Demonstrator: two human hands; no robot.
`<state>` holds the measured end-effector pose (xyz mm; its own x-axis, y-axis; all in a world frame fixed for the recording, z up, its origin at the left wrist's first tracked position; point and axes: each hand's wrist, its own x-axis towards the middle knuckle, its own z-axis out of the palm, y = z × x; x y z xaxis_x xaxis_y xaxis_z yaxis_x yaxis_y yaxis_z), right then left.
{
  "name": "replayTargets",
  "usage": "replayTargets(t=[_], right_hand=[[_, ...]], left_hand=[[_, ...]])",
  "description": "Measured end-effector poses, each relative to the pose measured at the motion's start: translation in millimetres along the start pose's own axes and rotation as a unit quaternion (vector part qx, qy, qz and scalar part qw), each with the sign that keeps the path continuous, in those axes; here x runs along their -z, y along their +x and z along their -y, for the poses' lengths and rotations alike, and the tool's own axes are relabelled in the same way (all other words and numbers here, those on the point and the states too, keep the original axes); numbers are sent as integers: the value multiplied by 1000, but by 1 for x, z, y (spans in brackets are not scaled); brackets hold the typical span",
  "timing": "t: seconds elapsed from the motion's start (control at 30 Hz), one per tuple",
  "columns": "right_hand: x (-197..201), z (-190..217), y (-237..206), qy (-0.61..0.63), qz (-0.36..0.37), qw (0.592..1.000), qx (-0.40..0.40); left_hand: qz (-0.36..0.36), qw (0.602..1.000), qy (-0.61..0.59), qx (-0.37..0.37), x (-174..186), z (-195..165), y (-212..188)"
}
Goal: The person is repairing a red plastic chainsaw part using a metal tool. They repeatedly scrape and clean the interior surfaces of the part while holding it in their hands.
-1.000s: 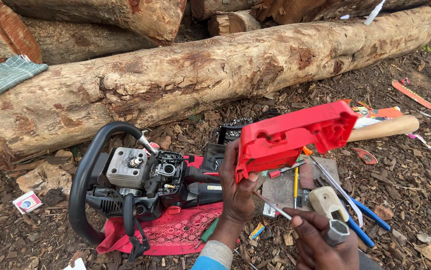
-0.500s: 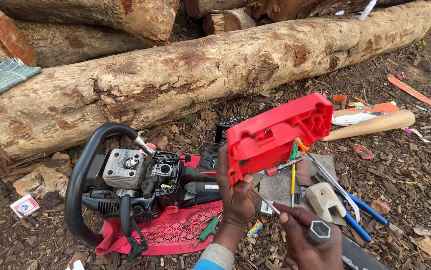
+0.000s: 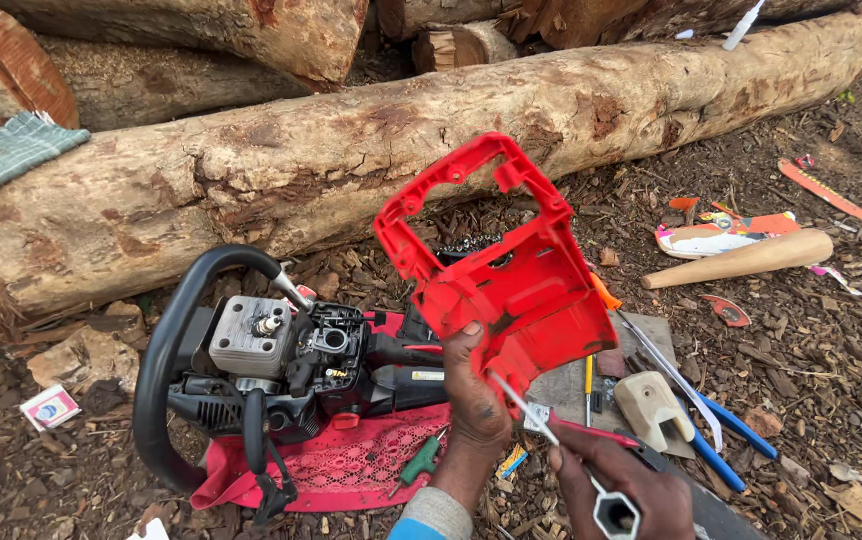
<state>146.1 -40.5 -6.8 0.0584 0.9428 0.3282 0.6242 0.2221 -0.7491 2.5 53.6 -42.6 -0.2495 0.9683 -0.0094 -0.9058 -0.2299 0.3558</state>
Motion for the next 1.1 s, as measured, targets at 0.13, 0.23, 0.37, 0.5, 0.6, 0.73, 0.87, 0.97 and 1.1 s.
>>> replayTargets(t=[0.13, 0.23, 0.37, 0.5, 0.6, 0.73, 0.87, 0.97, 1.1], right_hand=[[3, 0, 1, -16, -1, 995, 101], [7, -1, 0, -33, -24, 980, 196], [7, -3, 0, -48, -4, 977, 208], [6, -10, 5, -35, 9, 965, 259], [7, -17, 7, -36, 10, 954, 298], [6, -16, 7, -72, 24, 978, 193], [11, -7, 18, -10, 42, 983, 176], [24, -3, 27, 13, 132, 991, 33], [31, -5, 31, 68, 137, 988, -10]], left_hand=[[69, 996, -8, -61, -4, 5, -4], [49, 998, -36, -33, -9, 7, -9], [10, 999, -29, -9, -16, 2, -14], [46, 996, -72, 14, -20, -5, -13], [-14, 998, -52, 22, -23, -5, -14], [-11, 999, -42, 13, -23, -1, -13], [-20, 999, 28, 14, -5, -1, -9], [1, 996, 93, 7, 19, -1, 6], [42, 979, 193, -57, 46, 7, 22]])
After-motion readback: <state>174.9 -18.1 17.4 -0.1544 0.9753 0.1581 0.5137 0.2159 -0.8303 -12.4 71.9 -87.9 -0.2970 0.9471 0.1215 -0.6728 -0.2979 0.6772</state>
